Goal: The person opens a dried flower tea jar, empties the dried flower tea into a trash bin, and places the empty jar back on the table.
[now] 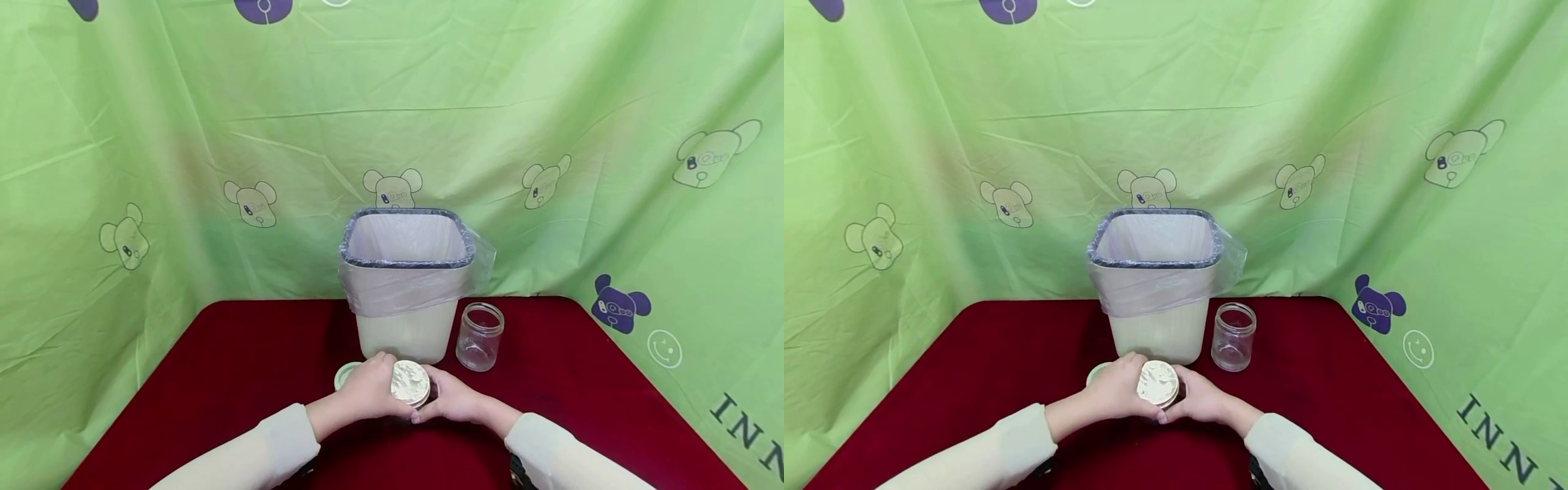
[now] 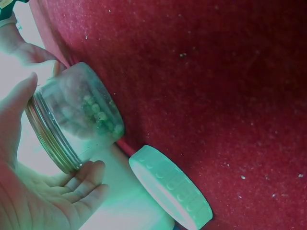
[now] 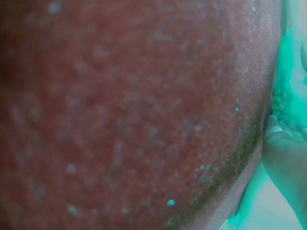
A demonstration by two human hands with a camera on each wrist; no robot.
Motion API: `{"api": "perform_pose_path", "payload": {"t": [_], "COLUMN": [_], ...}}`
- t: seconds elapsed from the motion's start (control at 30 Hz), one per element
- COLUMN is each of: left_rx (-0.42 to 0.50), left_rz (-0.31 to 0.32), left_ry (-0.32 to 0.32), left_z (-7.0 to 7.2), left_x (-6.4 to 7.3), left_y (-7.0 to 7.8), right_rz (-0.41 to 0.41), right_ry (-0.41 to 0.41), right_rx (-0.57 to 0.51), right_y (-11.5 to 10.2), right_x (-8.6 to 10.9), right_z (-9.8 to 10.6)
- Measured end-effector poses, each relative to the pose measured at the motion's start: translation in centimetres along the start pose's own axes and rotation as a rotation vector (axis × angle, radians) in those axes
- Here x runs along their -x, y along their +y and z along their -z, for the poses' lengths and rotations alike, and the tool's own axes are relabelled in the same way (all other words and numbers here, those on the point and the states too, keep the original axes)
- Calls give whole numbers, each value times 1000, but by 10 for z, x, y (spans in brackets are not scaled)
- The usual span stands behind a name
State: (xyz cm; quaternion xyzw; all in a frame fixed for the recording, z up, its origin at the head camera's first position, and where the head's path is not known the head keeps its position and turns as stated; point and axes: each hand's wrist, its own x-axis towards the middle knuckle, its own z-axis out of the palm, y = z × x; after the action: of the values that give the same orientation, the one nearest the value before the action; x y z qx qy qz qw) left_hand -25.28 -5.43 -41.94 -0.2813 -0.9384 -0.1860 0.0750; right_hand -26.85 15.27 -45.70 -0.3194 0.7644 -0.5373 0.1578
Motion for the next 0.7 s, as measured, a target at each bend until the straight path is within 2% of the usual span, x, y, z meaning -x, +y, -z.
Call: {"api": "perform_pose_path", "payload": {"t": [0.27, 0.4, 0.53, 0.7], "left_rx": [-48, -47, 10, 168], "left_rz": [-27, -34, -33, -36], "left_ry": [41, 33, -8, -119], "left_z": [-1, 1, 6, 12], "left_x": [1, 1, 0, -3], "left_y": [-2, -3, -6, -12], "right_rz": [6, 7, 5, -8], "right_ry": [0, 2, 1, 1], "right_rx": [10, 9, 2, 23], "right_y": [2, 3, 2, 0], "right_x": [0, -1, -1, 0], "right_z": [0, 1, 1, 1]}}
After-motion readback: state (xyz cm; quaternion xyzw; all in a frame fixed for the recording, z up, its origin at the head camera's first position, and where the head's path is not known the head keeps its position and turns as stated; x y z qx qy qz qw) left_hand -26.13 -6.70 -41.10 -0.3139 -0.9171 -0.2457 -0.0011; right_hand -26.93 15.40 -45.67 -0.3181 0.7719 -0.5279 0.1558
